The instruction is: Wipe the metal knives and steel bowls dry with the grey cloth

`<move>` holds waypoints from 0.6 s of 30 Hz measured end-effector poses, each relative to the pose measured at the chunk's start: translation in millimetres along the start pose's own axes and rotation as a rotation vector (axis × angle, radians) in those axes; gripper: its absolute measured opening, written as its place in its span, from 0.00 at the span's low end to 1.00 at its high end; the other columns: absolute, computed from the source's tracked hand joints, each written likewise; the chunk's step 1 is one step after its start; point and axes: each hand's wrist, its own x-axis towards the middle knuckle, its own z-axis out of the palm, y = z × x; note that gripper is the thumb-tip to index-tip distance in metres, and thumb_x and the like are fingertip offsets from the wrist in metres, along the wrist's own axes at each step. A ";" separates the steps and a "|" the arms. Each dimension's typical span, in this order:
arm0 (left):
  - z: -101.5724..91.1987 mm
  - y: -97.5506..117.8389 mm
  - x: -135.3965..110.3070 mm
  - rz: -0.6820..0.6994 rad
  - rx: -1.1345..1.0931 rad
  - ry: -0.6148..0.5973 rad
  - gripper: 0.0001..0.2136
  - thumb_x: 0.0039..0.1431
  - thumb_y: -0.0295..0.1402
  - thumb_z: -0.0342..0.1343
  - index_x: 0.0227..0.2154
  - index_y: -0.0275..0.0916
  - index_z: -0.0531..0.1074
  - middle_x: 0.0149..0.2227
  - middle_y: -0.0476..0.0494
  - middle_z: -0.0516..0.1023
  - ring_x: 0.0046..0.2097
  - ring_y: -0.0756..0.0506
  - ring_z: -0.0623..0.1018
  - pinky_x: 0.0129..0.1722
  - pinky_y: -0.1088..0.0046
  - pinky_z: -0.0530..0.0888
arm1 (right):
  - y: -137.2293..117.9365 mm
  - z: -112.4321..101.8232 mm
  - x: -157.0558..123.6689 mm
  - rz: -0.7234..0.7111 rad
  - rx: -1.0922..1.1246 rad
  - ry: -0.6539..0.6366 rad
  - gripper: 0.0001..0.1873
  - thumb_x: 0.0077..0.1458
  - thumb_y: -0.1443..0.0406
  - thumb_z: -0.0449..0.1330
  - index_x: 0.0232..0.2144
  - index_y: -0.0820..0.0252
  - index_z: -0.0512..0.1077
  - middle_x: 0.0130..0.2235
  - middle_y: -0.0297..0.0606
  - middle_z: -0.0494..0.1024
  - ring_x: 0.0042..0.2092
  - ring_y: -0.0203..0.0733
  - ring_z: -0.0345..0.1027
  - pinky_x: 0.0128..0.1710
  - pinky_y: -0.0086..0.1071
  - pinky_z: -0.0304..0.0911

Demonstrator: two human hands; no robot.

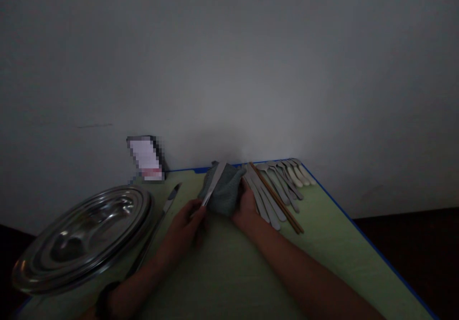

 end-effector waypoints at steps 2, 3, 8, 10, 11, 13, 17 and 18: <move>0.4 0.4 -0.8 -0.013 0.046 -0.036 0.15 0.54 0.45 0.49 0.36 0.38 0.63 0.18 0.55 0.69 0.12 0.53 0.63 0.10 0.79 0.59 | -1.1 1.5 -3.7 -0.037 -0.101 -0.033 0.14 0.50 0.56 0.53 0.26 0.57 0.74 0.29 0.39 0.79 0.40 0.47 0.72 0.38 0.38 0.67; 0.4 0.5 -1.0 -0.014 0.074 -0.052 0.14 0.55 0.45 0.48 0.35 0.38 0.64 0.19 0.53 0.71 0.12 0.53 0.64 0.11 0.79 0.59 | -0.8 2.1 -5.8 -0.042 -0.149 -0.050 0.14 0.49 0.56 0.54 0.25 0.58 0.74 0.28 0.39 0.79 0.39 0.47 0.72 0.36 0.38 0.67; -0.7 0.1 -1.6 0.049 0.273 -0.105 0.15 0.59 0.43 0.44 0.26 0.38 0.66 0.17 0.52 0.69 0.14 0.53 0.63 0.15 0.77 0.60 | 7.5 2.6 -13.4 -0.006 -0.286 -0.221 0.13 0.41 0.57 0.64 0.29 0.58 0.75 0.26 0.33 0.77 0.31 0.40 0.70 0.32 0.32 0.64; 0.0 0.3 -2.0 0.078 0.351 -0.102 0.15 0.60 0.43 0.43 0.24 0.40 0.65 0.16 0.52 0.67 0.16 0.51 0.65 0.18 0.75 0.61 | 11.2 1.6 -13.7 -0.035 -0.305 -0.239 0.14 0.39 0.57 0.65 0.29 0.58 0.75 0.27 0.32 0.77 0.29 0.38 0.68 0.32 0.31 0.63; 0.9 0.5 -2.4 0.103 0.397 -0.085 0.15 0.60 0.42 0.43 0.24 0.40 0.65 0.17 0.51 0.68 0.18 0.49 0.67 0.20 0.74 0.63 | 12.6 1.0 -13.5 -0.058 -0.317 -0.232 0.14 0.39 0.57 0.65 0.29 0.58 0.75 0.27 0.32 0.77 0.29 0.37 0.68 0.32 0.31 0.63; 3.7 0.7 -3.6 0.159 0.498 -0.037 0.12 0.60 0.38 0.44 0.26 0.40 0.66 0.22 0.46 0.72 0.24 0.45 0.72 0.26 0.72 0.65 | 14.7 -0.2 -12.6 -0.118 -0.353 -0.203 0.14 0.41 0.56 0.63 0.29 0.59 0.74 0.29 0.33 0.77 0.31 0.37 0.68 0.35 0.31 0.62; 11.0 0.6 -7.8 0.143 0.642 -0.020 0.10 0.61 0.34 0.43 0.36 0.38 0.69 0.31 0.36 0.77 0.32 0.39 0.76 0.33 0.66 0.66 | 20.0 -2.3 -6.4 -0.256 -0.454 -0.050 0.17 0.46 0.54 0.58 0.31 0.61 0.74 0.31 0.35 0.78 0.33 0.38 0.68 0.37 0.31 0.62; 12.2 0.6 -8.9 0.118 0.671 -0.031 0.11 0.61 0.34 0.42 0.38 0.37 0.68 0.31 0.35 0.77 0.32 0.38 0.76 0.34 0.66 0.65 | 21.9 -2.6 -3.1 -0.282 -0.485 -0.004 0.17 0.46 0.53 0.57 0.30 0.61 0.74 0.30 0.36 0.77 0.33 0.38 0.68 0.36 0.31 0.62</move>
